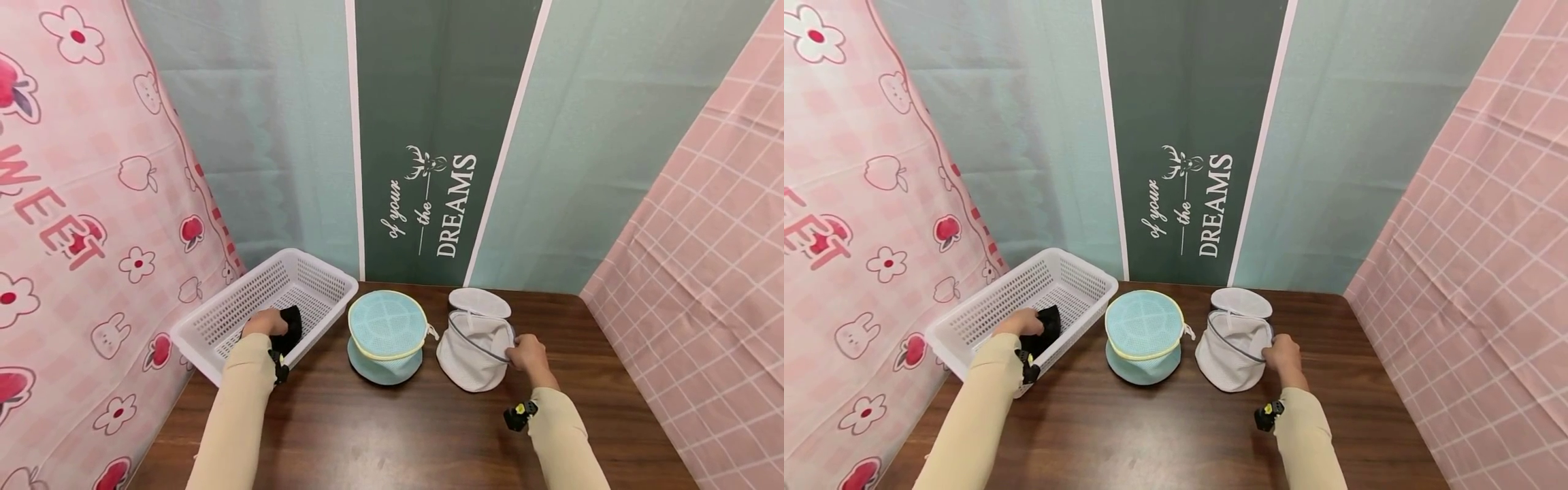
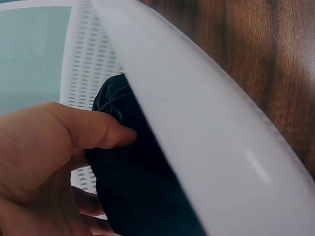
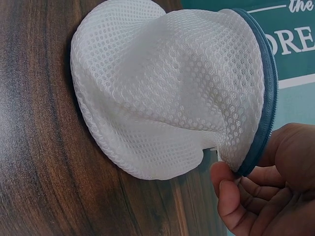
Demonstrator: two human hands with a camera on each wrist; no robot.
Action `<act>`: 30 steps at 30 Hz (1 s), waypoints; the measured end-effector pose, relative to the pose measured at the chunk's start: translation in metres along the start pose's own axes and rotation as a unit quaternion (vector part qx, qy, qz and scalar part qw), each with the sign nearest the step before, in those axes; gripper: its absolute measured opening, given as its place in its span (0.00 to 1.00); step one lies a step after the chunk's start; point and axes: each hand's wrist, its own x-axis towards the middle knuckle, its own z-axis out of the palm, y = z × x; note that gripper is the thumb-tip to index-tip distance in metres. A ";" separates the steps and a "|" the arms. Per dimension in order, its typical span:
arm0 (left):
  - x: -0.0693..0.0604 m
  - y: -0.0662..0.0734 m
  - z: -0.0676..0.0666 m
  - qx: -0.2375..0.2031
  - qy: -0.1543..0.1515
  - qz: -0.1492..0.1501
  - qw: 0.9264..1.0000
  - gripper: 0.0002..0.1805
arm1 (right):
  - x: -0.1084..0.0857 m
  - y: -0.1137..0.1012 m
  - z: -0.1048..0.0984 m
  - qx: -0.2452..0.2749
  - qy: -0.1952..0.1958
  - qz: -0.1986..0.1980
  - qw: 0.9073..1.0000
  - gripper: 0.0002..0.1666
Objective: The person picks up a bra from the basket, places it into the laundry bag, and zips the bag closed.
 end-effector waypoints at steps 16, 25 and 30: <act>0.002 -0.010 0.000 -0.013 0.051 0.105 0.993 0.36 | 0.002 -0.002 0.000 0.000 -0.008 -0.005 1.000 0.26; -0.004 -0.019 -0.002 -0.028 0.131 0.175 0.975 0.20 | 0.004 -0.002 0.001 -0.002 -0.017 -0.001 1.000 0.28; -0.011 -0.024 -0.003 -0.098 0.097 0.150 0.979 0.16 | 0.003 -0.002 0.001 0.002 -0.020 0.002 1.000 0.28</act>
